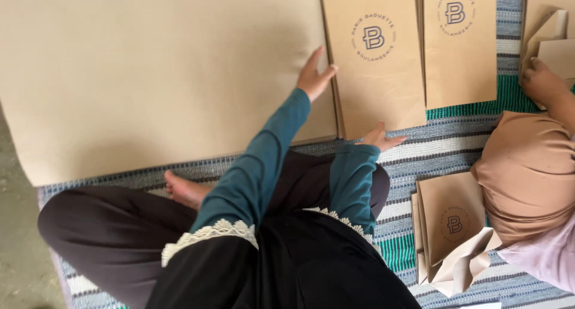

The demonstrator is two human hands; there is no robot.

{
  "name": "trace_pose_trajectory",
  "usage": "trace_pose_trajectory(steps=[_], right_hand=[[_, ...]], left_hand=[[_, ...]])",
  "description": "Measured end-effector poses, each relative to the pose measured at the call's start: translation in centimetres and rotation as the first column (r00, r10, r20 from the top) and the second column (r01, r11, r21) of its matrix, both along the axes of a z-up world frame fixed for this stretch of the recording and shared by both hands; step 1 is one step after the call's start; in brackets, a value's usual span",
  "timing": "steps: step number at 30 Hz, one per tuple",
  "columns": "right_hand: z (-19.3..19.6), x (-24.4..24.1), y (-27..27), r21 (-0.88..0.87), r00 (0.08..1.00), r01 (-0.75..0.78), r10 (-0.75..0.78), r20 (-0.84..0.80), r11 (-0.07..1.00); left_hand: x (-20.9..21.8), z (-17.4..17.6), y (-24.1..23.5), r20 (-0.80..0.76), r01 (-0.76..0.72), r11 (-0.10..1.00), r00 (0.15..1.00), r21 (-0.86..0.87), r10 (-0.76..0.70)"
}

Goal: The person sits on a mat and folds a brown paper bag multiple times, pressing down on the creases to flatten it. They then use a small brush to apply a white substance along the folded edge of the bag.

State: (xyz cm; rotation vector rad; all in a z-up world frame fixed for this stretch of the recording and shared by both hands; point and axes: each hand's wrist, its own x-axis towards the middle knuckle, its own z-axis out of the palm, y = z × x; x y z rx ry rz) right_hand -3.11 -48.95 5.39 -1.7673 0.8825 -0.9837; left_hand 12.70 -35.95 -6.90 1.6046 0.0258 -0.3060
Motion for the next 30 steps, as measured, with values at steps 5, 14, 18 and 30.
trace_pose_trajectory(steps=[5, 14, 18, 30], right_hand=[[-1.4, -0.3, 1.8, -0.050, 0.998, -0.055, 0.054, -0.009, 0.997], [-9.1, 1.2, 6.8, -0.351, 0.712, -0.697, 0.546, -0.442, 0.625], [-8.8, 0.8, 8.7, -0.353, 0.699, -0.711, 0.562, -0.442, 0.608], [-6.7, 0.3, 9.3, -0.413, 0.732, -0.681, 0.535, -0.422, 0.605]], left_hand=[[-1.0, -4.2, 16.4, 0.562, -0.273, 0.953, 0.812, 0.131, 0.156], [-10.5, -2.1, 42.9, 0.274, -0.343, 0.607, 0.939, 0.717, 0.207], [-14.4, 2.8, 44.0, -0.011, -0.072, 0.472, 0.985, 0.879, 0.172], [-16.9, 4.4, 41.1, -0.336, 0.327, 0.343, 0.941, 0.881, -0.037]])
